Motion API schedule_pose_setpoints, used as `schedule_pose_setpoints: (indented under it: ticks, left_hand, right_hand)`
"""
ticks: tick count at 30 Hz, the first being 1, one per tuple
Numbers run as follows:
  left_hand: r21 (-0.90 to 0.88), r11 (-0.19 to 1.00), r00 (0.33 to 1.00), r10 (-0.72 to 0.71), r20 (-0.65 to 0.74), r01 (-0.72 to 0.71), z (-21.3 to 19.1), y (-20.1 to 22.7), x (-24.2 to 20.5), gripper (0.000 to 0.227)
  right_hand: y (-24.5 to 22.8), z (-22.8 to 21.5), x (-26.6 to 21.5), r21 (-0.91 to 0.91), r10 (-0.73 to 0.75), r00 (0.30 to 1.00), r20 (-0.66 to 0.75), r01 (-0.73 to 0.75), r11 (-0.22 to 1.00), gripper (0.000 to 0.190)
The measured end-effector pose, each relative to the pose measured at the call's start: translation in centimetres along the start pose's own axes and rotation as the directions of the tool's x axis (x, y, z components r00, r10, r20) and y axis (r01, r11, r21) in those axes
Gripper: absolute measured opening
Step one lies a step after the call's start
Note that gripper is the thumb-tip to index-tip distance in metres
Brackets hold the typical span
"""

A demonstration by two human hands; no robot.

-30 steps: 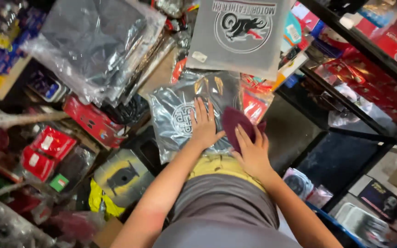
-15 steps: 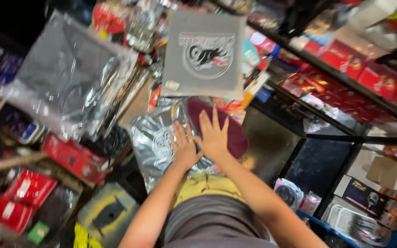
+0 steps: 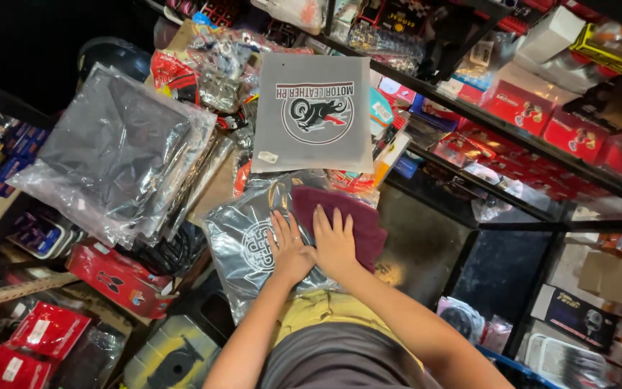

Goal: The person wipes the surface of several packaged items on a cluttered table using a purple cloth. They handle multiple plastic-wrapped packages, including a black item with a circular logo, and wipe them individually.

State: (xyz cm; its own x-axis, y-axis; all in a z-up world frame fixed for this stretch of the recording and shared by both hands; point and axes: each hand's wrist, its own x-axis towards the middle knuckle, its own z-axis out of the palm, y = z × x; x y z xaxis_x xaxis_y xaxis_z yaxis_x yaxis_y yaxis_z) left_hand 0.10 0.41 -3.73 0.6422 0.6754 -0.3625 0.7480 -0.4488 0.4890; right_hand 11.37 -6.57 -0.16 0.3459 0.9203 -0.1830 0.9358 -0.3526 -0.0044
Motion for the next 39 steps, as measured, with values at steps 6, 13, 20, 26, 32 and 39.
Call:
schedule_pose_setpoints:
  ticks: [6,13,20,26,32,39]
  left_hand:
    - [0.051,0.999,0.998,-0.004,0.062,0.001,-0.3,0.1,0.2,0.121]
    - [0.036,0.999,0.994,0.018,0.103,-0.022,0.0,-0.6,0.3,0.133]
    - [-0.002,0.999,0.994,0.034,0.103,-0.034,-0.7,-0.2,-0.1,0.115]
    - [-0.003,0.999,0.993,0.032,0.116,-0.032,-1.6,0.4,-0.2,0.111]
    - [-0.003,1.0,0.994,0.002,0.11,-0.002,-2.6,1.0,-0.4,0.118]
    - [0.048,0.999,0.993,-0.014,0.116,0.009,-2.1,0.8,0.0,0.134]
  right_hand:
    - [0.3,-1.6,0.0,0.105,-0.019,0.997,-0.074,0.027,0.994,0.085]
    - [-0.9,0.3,-3.3,0.135,-0.035,0.993,-0.114,0.05,0.99,0.09]
    - [-1.9,-0.6,-2.7,0.1,0.027,0.999,-0.02,-0.025,0.995,0.091]
    - [-1.5,-1.7,-2.0,0.056,0.065,0.996,0.057,-0.068,0.996,0.093]
    - [1.6,-0.1,1.7,0.074,-0.062,0.994,-0.089,0.068,0.995,0.089]
    - [2.0,-1.3,-0.3,0.161,-0.077,0.989,-0.127,0.097,0.982,0.082]
